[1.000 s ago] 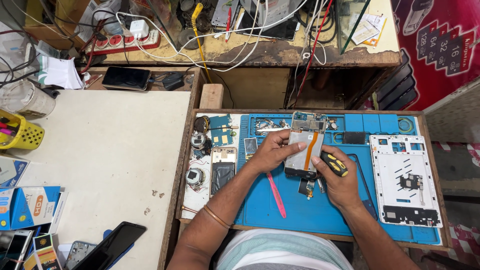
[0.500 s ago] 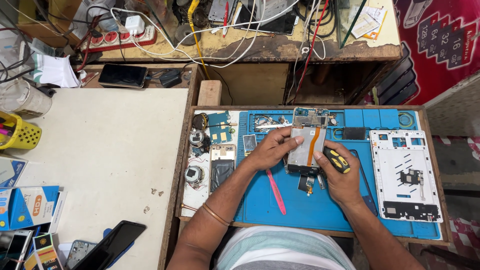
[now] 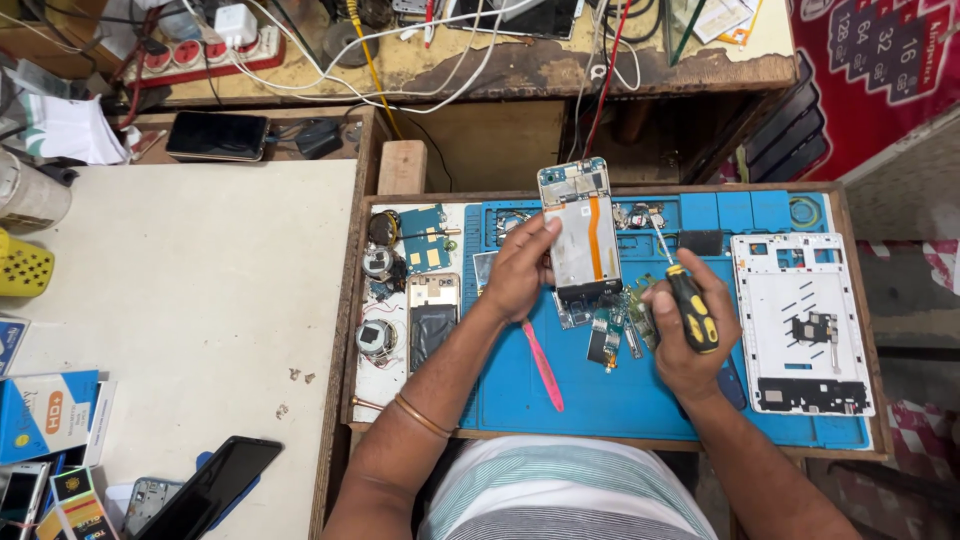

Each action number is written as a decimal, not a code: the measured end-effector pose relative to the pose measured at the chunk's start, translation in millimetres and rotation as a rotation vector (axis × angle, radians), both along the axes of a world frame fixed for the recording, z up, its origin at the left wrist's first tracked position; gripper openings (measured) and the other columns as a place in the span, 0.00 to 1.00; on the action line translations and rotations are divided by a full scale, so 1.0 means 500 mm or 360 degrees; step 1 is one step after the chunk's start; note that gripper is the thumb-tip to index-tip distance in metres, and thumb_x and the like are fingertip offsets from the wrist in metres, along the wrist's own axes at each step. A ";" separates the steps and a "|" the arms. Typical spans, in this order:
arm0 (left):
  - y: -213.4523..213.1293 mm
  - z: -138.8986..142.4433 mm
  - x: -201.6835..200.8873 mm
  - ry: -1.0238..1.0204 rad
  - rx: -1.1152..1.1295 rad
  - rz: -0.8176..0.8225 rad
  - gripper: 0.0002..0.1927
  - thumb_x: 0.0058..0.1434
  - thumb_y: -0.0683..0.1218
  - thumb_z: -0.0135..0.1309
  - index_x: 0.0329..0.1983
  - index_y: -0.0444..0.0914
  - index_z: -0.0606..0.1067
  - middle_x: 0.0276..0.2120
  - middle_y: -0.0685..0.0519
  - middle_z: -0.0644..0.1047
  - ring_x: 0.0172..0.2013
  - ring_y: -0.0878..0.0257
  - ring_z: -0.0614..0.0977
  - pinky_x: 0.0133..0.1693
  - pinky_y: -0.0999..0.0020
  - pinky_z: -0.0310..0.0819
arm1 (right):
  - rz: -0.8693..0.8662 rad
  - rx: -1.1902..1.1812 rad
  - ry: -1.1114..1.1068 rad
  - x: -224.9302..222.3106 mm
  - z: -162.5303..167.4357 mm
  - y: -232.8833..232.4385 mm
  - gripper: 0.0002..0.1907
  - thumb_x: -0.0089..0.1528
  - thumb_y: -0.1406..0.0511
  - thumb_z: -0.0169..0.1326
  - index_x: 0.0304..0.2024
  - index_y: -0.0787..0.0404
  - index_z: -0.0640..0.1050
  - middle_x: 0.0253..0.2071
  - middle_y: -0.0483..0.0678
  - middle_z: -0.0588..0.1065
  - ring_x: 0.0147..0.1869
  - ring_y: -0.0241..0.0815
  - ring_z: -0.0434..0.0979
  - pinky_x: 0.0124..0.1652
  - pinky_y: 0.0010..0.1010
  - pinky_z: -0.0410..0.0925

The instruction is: The person uses a screwdriver to loosen and tighten screws on a disassembled mobile phone chassis held in their left hand. They repeatedly adjust the device orientation and reposition the screwdriver while working on the internal components.

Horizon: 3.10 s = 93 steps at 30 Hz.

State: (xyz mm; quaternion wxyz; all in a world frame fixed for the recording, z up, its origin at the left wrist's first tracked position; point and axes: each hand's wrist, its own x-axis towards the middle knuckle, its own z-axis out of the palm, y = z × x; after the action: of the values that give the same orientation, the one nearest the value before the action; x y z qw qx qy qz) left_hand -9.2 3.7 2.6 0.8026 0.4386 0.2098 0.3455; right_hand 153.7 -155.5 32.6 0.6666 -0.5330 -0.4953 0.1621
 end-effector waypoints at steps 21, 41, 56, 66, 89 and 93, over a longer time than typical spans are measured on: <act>-0.019 -0.003 -0.016 0.0290 0.0262 -0.0337 0.24 0.76 0.56 0.42 0.60 0.34 0.74 0.38 0.53 0.78 0.36 0.69 0.81 0.34 0.75 0.80 | 0.0087 -0.0075 -0.0554 -0.011 0.037 0.006 0.19 0.62 0.70 0.62 0.56 0.67 0.78 0.41 0.50 0.81 0.49 0.43 0.81 0.54 0.34 0.69; 0.033 0.001 -0.032 -0.0317 -0.0147 0.0550 0.24 0.77 0.55 0.43 0.64 0.32 0.69 0.54 0.45 0.79 0.50 0.58 0.83 0.51 0.62 0.80 | 0.0088 -0.0226 -0.0026 0.005 0.021 0.010 0.16 0.67 0.69 0.60 0.58 0.64 0.77 0.44 0.49 0.79 0.49 0.37 0.83 0.48 0.27 0.76; 0.033 0.082 -0.057 -0.0670 -0.0140 0.0501 0.36 0.78 0.65 0.28 0.76 0.36 0.59 0.67 0.37 0.71 0.65 0.51 0.75 0.65 0.56 0.72 | 0.0445 -0.0654 -0.1554 -0.047 0.062 0.011 0.42 0.42 0.34 0.63 0.46 0.55 0.84 0.47 0.54 0.69 0.54 0.56 0.67 0.63 0.62 0.53; 0.013 0.083 -0.039 -0.0789 -0.0203 0.0285 0.36 0.78 0.65 0.25 0.78 0.38 0.56 0.69 0.37 0.68 0.64 0.52 0.74 0.64 0.56 0.71 | 0.0327 -0.0409 -0.1654 -0.110 0.041 -0.003 0.24 0.53 0.45 0.64 0.36 0.57 0.82 0.61 0.53 0.69 0.68 0.54 0.62 0.65 0.62 0.51; 0.005 0.092 -0.082 -0.0970 -0.0217 0.0527 0.35 0.77 0.67 0.33 0.73 0.38 0.63 0.62 0.43 0.72 0.62 0.48 0.75 0.61 0.44 0.73 | 0.0314 -0.0511 -0.1518 -0.115 0.036 -0.005 0.10 0.53 0.58 0.63 0.30 0.56 0.81 0.55 0.50 0.73 0.65 0.50 0.69 0.64 0.57 0.52; 0.004 0.124 -0.176 -0.0930 -0.0106 0.0753 0.36 0.75 0.68 0.35 0.73 0.40 0.63 0.62 0.45 0.72 0.62 0.49 0.75 0.61 0.43 0.74 | 0.0230 -0.0445 -0.1363 -0.098 0.037 0.002 0.09 0.53 0.60 0.64 0.31 0.56 0.79 0.53 0.49 0.75 0.62 0.50 0.72 0.64 0.54 0.56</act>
State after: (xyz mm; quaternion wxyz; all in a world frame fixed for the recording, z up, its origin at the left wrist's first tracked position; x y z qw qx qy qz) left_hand -97.3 5.7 64.7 0.7405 0.2346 0.0786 0.6248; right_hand 104.8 -154.3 51.1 0.3103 -0.6009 -0.7356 0.0386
